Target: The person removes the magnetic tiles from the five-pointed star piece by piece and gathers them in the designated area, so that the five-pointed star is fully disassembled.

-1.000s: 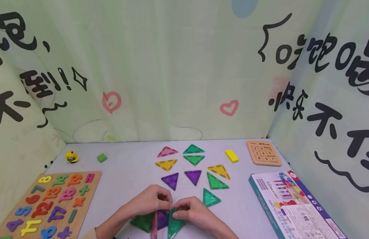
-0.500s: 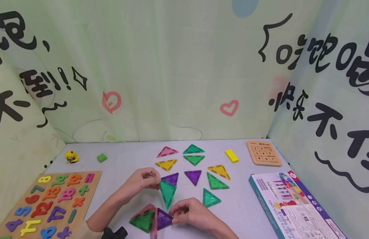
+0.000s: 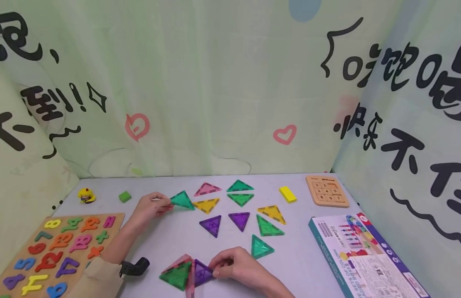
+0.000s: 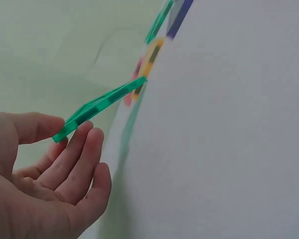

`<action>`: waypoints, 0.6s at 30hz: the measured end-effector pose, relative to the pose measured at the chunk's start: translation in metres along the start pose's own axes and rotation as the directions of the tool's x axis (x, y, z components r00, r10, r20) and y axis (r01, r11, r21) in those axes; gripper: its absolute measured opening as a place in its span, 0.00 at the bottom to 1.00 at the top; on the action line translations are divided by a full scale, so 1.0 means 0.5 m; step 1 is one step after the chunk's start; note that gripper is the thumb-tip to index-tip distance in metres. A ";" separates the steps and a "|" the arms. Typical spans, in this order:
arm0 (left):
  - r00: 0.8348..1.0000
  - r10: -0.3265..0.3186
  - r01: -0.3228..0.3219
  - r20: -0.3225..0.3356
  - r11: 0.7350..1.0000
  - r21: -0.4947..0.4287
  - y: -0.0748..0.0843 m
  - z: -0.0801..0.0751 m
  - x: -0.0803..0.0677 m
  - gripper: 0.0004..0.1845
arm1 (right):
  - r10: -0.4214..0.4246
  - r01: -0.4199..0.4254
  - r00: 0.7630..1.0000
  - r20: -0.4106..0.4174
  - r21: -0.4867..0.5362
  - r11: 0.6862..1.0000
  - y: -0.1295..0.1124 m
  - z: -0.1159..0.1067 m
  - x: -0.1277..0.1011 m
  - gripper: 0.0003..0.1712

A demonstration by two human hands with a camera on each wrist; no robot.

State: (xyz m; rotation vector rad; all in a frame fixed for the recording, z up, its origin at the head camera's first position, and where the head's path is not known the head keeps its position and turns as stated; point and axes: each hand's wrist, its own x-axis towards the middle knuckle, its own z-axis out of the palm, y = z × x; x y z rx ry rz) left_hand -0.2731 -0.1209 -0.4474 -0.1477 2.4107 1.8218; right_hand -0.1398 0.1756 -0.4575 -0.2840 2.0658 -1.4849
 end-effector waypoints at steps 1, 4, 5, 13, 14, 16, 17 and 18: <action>1.000 0.000 0.001 -0.015 1.000 0.005 -0.001 -0.007 0.007 0.10 | -0.001 0.001 1.000 0.001 0.000 1.000 0.000 0.000 0.000 0.12; 0.998 0.001 0.001 -0.064 0.999 0.040 -0.003 -0.021 0.028 0.11 | -0.007 0.007 1.000 0.001 -0.002 1.000 0.000 0.001 -0.001 0.12; 0.997 0.005 0.001 -0.082 0.997 0.072 -0.004 -0.024 0.033 0.11 | -0.009 0.009 1.000 0.000 -0.005 1.000 0.000 0.002 -0.001 0.11; 0.985 0.099 -0.035 -0.144 0.919 0.393 -0.026 -0.023 0.057 0.14 | -0.012 0.012 1.000 -0.007 -0.022 1.000 0.002 0.003 0.000 0.11; 0.984 0.107 -0.040 -0.142 0.912 0.408 -0.027 -0.023 0.060 0.13 | -0.014 0.014 1.000 -0.008 -0.024 1.000 0.002 0.002 0.000 0.11; 0.984 0.109 -0.038 -0.142 0.901 0.432 -0.029 -0.022 0.062 0.13 | -0.019 0.018 1.000 -0.009 -0.024 1.000 0.003 0.003 0.000 0.11; 0.983 0.114 -0.039 -0.143 0.894 0.447 -0.029 -0.022 0.063 0.12 | -0.021 0.020 1.000 -0.010 -0.024 0.999 0.003 0.003 -0.001 0.11; 0.982 0.119 -0.040 -0.143 0.886 0.462 -0.030 -0.021 0.063 0.12 | -0.023 0.022 1.000 -0.010 -0.024 0.999 0.003 0.003 -0.001 0.11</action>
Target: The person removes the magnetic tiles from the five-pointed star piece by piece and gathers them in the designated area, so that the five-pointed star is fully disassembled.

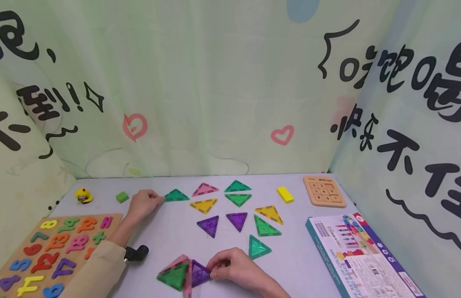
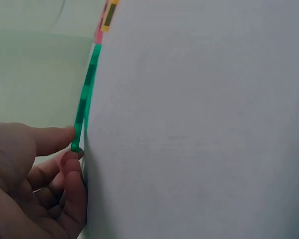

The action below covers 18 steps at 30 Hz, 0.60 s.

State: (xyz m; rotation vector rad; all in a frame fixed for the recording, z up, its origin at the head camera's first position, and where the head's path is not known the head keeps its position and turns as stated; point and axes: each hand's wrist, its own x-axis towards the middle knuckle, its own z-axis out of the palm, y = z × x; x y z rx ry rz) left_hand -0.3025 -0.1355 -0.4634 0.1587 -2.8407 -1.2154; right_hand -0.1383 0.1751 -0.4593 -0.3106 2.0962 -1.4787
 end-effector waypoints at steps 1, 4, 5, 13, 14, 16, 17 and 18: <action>1.000 0.005 -0.005 -0.005 1.000 0.017 0.000 0.000 -0.001 0.12 | -0.002 0.002 1.000 0.001 0.001 1.000 0.000 0.001 0.000 0.11; 1.000 0.017 -0.015 -0.024 0.998 0.062 0.000 0.001 -0.001 0.12 | -0.007 0.007 1.000 0.002 0.002 1.000 0.001 0.002 0.001 0.10; 0.999 0.020 -0.018 -0.028 0.998 0.068 0.000 0.001 -0.001 0.13 | -0.007 0.007 1.000 0.002 0.002 1.000 0.000 0.003 0.001 0.10; 1.000 0.015 -0.015 -0.003 0.999 0.030 0.007 -0.001 -0.021 0.12 | -0.006 0.006 1.000 -0.010 -0.024 1.000 -0.001 0.004 0.001 0.09; 1.000 0.019 -0.020 0.013 0.999 0.032 0.010 -0.003 -0.030 0.12 | -0.009 0.009 1.000 -0.012 -0.031 0.999 -0.002 0.005 0.001 0.08; 0.998 0.025 -0.027 0.053 0.998 0.048 0.018 -0.006 -0.051 0.13 | -0.018 0.017 1.000 -0.016 -0.046 0.999 -0.002 0.006 -0.001 0.07; 0.997 0.027 -0.032 0.076 0.997 0.067 0.024 -0.008 -0.063 0.13 | -0.022 0.021 1.000 -0.018 -0.053 0.998 -0.003 0.007 -0.002 0.07; 0.994 0.032 -0.041 0.101 0.995 0.087 0.031 -0.008 -0.077 0.13 | -0.025 0.024 1.000 -0.018 -0.059 0.998 -0.004 0.007 -0.002 0.07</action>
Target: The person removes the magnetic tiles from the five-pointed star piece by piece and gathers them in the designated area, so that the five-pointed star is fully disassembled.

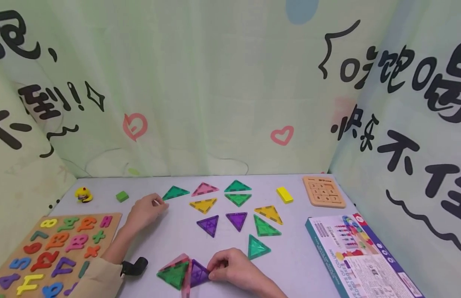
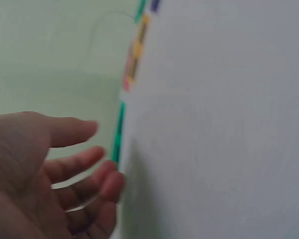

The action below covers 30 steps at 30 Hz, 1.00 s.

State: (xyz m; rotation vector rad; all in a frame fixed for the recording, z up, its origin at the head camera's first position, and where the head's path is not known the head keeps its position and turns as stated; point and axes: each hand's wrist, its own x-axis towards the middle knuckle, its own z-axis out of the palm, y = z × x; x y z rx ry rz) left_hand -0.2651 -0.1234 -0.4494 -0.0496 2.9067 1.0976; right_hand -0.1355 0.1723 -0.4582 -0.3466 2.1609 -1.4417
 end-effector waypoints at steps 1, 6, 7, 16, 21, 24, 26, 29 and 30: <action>0.999 0.013 -0.013 0.031 1.000 0.023 0.009 0.000 -0.014 0.13 | -0.001 0.001 1.000 0.000 -0.001 1.000 -0.001 0.001 -0.001 0.07; 0.930 0.200 -0.201 0.307 0.979 -0.031 0.070 0.006 -0.072 0.06 | 0.003 -0.003 1.000 -0.010 -0.025 1.000 -0.003 0.000 -0.003 0.06; 0.889 0.254 -0.243 0.380 0.967 -0.078 0.084 0.009 -0.081 0.05 | 0.005 -0.005 1.000 -0.010 -0.027 1.000 -0.003 -0.001 -0.003 0.06; 0.639 0.395 -0.390 0.661 0.906 -0.164 0.149 0.043 -0.155 0.05 | 0.027 -0.026 1.000 -0.014 0.031 0.999 0.003 -0.005 0.005 0.08; 0.670 0.354 -0.444 0.653 0.895 -0.031 0.161 0.056 -0.177 0.06 | 0.040 -0.037 0.999 -0.029 0.088 0.995 0.003 -0.005 0.004 0.10; 0.682 0.348 -0.457 0.643 0.889 0.004 0.164 0.060 -0.183 0.06 | 0.043 -0.040 0.999 -0.028 0.107 0.993 0.002 -0.004 0.004 0.10; 0.688 0.349 -0.462 0.636 0.887 0.015 0.165 0.062 -0.184 0.07 | 0.047 -0.043 0.998 -0.029 0.117 0.992 0.002 -0.003 0.004 0.11; 0.695 0.354 -0.470 0.625 0.882 0.023 0.167 0.064 -0.185 0.08 | 0.056 -0.051 0.998 -0.037 0.129 0.990 0.002 -0.004 0.006 0.11; 0.698 0.354 -0.472 0.622 0.881 0.027 0.168 0.064 -0.185 0.08 | 0.059 -0.054 0.997 -0.039 0.131 0.990 0.002 -0.004 0.006 0.11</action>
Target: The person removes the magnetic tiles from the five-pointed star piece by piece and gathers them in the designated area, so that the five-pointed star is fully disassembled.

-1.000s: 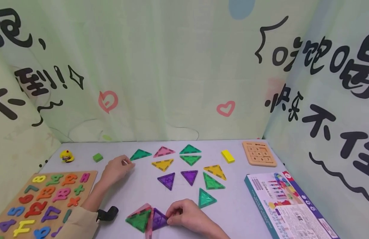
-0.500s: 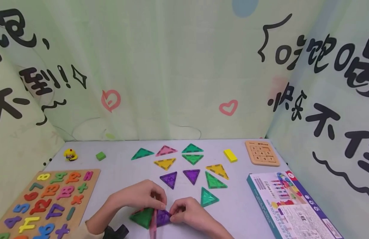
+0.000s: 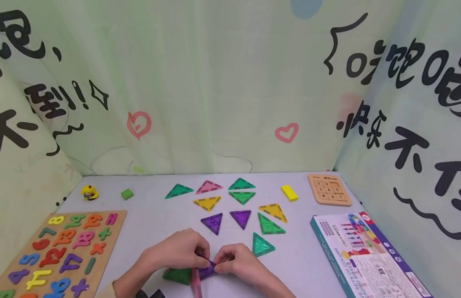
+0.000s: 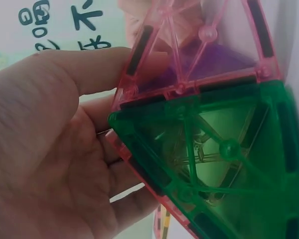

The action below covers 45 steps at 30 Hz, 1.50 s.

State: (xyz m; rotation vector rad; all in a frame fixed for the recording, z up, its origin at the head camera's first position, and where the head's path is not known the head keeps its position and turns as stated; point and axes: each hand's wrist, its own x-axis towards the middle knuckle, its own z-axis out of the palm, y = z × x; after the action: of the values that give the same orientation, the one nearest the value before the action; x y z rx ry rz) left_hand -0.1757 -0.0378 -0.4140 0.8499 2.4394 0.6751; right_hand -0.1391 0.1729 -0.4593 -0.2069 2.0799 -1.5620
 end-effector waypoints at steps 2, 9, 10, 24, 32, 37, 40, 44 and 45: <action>1.000 -0.004 0.004 -0.010 1.000 0.011 0.002 0.000 0.000 0.08 | 0.006 -0.006 1.000 -0.006 -0.002 1.000 0.000 -0.001 0.001 0.11; 0.999 -0.005 0.007 -0.033 0.999 0.045 0.006 -0.001 0.000 0.09 | 0.006 -0.006 1.000 -0.012 -0.015 1.000 0.000 0.000 0.003 0.11; 0.999 -0.003 0.005 -0.036 0.999 0.048 0.006 -0.001 0.000 0.09 | 0.004 -0.004 1.000 -0.013 -0.017 1.000 0.000 0.000 0.002 0.11; 0.997 0.055 -0.059 -0.050 0.996 -0.074 -0.002 -0.002 0.009 0.05 | 0.017 -0.017 0.999 -0.027 -0.009 1.000 -0.003 -0.003 0.001 0.14; 0.996 0.023 -0.048 -0.090 0.958 -0.283 -0.014 0.012 0.024 0.02 | 0.012 -0.013 1.000 0.015 0.027 1.000 -0.001 -0.007 -0.002 0.17; 0.988 -0.017 -0.042 -0.155 0.929 -0.369 -0.038 -0.003 0.028 0.05 | 0.036 -0.036 0.999 0.021 0.018 0.999 -0.003 -0.009 -0.001 0.18; 0.975 -0.058 -0.030 -0.216 0.923 -0.384 -0.058 -0.025 0.024 0.06 | 0.038 -0.038 0.999 0.028 0.006 0.999 -0.005 -0.008 0.002 0.16; 0.931 -0.141 0.002 -0.337 0.925 -0.380 -0.089 -0.051 0.020 0.07 | 0.044 -0.044 0.999 0.030 0.003 0.999 -0.005 -0.006 0.004 0.15; 0.916 -0.168 0.017 -0.364 0.924 -0.383 -0.098 -0.055 0.020 0.07 | 0.045 -0.045 0.999 0.028 0.000 0.999 -0.005 -0.006 0.004 0.15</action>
State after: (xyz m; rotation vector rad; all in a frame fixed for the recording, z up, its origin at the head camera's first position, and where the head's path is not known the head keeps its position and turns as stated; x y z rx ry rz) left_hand -0.2197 -0.0727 -0.4237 0.4716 2.5392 1.3305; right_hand -0.1428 0.1738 -0.4570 -0.1795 2.0482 -1.5250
